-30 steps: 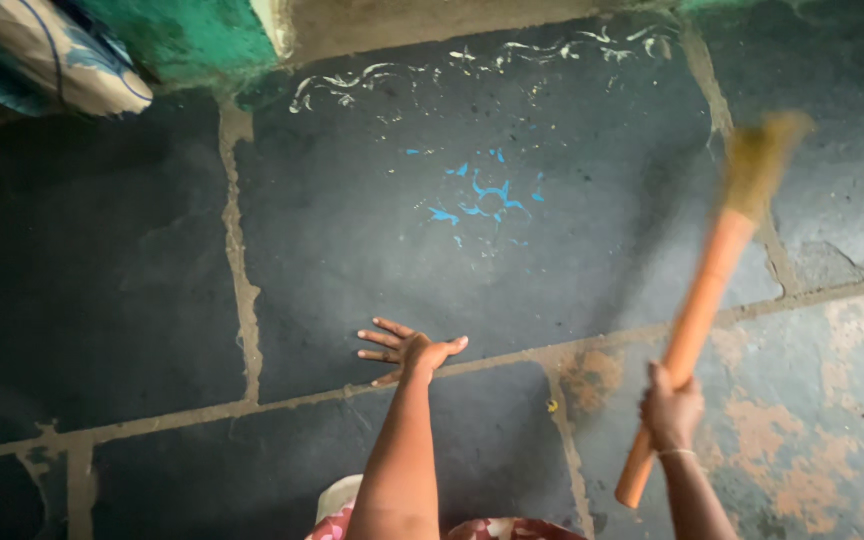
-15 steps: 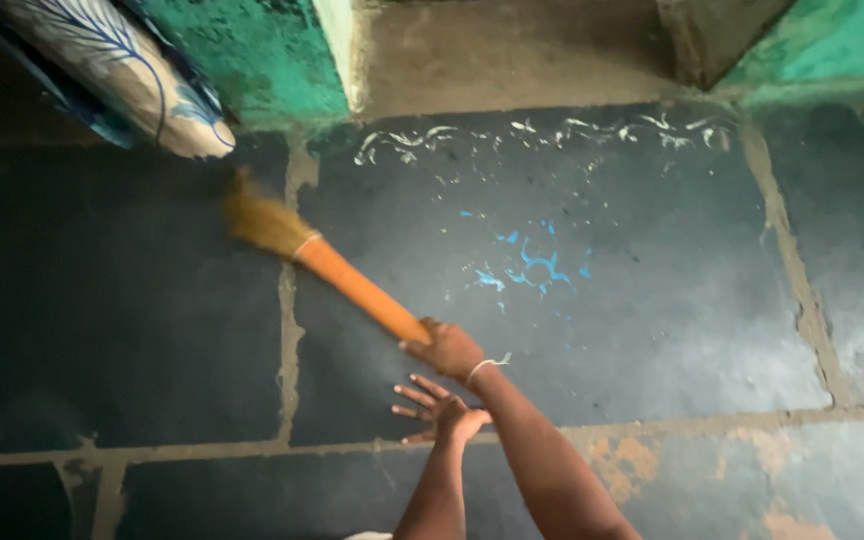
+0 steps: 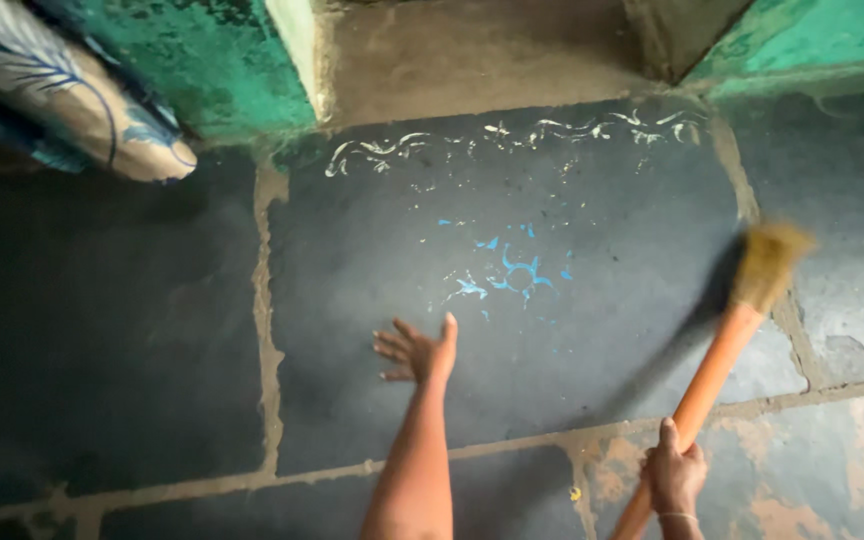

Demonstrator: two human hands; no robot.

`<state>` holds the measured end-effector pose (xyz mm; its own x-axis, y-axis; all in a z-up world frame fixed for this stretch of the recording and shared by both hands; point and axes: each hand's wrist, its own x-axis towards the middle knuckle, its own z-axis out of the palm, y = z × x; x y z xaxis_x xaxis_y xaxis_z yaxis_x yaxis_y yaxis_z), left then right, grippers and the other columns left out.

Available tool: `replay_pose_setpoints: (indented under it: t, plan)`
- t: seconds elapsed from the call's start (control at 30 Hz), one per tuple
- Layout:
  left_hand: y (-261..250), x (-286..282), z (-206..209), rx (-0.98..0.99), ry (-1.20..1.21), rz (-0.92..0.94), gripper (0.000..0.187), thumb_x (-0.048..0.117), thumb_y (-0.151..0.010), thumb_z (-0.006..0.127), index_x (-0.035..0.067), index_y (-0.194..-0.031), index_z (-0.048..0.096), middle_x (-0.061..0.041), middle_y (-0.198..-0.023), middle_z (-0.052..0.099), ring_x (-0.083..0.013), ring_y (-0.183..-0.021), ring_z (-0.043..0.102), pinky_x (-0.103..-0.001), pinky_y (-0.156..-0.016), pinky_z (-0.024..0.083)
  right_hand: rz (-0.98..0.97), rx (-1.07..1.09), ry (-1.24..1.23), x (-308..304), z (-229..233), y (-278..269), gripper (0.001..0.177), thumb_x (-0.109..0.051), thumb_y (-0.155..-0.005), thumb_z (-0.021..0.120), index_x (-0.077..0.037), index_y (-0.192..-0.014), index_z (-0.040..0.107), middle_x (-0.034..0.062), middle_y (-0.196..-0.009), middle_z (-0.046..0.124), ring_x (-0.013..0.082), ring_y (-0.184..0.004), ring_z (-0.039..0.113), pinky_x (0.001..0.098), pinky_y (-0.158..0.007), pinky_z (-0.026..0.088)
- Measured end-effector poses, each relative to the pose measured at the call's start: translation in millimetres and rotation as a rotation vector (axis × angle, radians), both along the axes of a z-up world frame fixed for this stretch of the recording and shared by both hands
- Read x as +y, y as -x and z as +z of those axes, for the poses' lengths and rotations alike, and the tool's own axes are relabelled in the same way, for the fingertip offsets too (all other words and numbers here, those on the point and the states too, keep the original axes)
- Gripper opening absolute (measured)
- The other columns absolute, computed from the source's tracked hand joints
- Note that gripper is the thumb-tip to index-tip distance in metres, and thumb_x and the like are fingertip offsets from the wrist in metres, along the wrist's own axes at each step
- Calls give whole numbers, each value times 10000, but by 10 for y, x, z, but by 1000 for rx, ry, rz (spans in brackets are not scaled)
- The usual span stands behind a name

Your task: The person sweeps a stone tiled floor with a handheld broom, gathering debris and moving the broom across the surface while sitting on the ground.

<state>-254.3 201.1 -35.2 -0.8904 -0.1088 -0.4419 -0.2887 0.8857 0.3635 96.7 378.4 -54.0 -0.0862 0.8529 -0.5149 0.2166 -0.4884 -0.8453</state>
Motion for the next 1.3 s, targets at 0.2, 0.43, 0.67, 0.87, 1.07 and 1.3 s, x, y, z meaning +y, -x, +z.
replay_pose_setpoints:
  t: [0.2,0.43,0.67,0.87,1.07,1.3]
  plan:
    - [981,168,310,5,-253,117,1127,836,-850,405,144,-1643,2,-170,-1690,-238,-362,-1550,-248,-753,-1142,-135,328,-213,-116,-641,582,1187,417,-416,-909,709,-36,-1058,621,58,-625,589,155,-501,532,339,-431,429]
    - [1562,205,703,-186,-210,85,1405,917,-671,553,168,-1626,-154,-190,-1649,-344,-446,-1518,-307,-800,-1129,-95,878,-512,-516,-601,209,1722,576,-560,-846,732,-153,-1242,639,173,-773,741,371,-719,716,458,-622,541]
    - [1681,457,696,-281,85,64,1777,667,-475,975,117,-1580,-304,-292,-1615,-349,-513,-1501,-269,-793,-1128,-25,203,-553,-52,-228,19,835,516,-499,-945,717,-13,-1104,649,234,-784,712,321,-632,642,468,-580,537]
    - [1772,477,609,-373,155,55,1786,692,-483,966,96,-1569,-321,-309,-1617,-341,-543,-1499,-233,-801,-1119,10,569,-729,-745,115,617,1368,713,-376,-845,703,-177,-1487,465,183,-1060,732,368,-769,719,435,-607,547]
    - [1761,469,657,-397,170,22,1753,737,-498,939,91,-1587,-273,-310,-1631,-310,-546,-1510,-197,-790,-1129,49,862,-744,-1050,578,1588,2952,654,-390,-892,678,-327,-1500,445,48,-964,728,291,-674,721,424,-563,572]
    - [1720,484,637,-395,174,17,1752,747,-525,930,40,-1578,-279,-359,-1610,-321,-600,-1485,-193,-820,-1093,45,1108,-798,-1299,978,2347,5318,561,-308,-985,575,-302,-1516,394,104,-938,712,328,-726,732,437,-590,593]
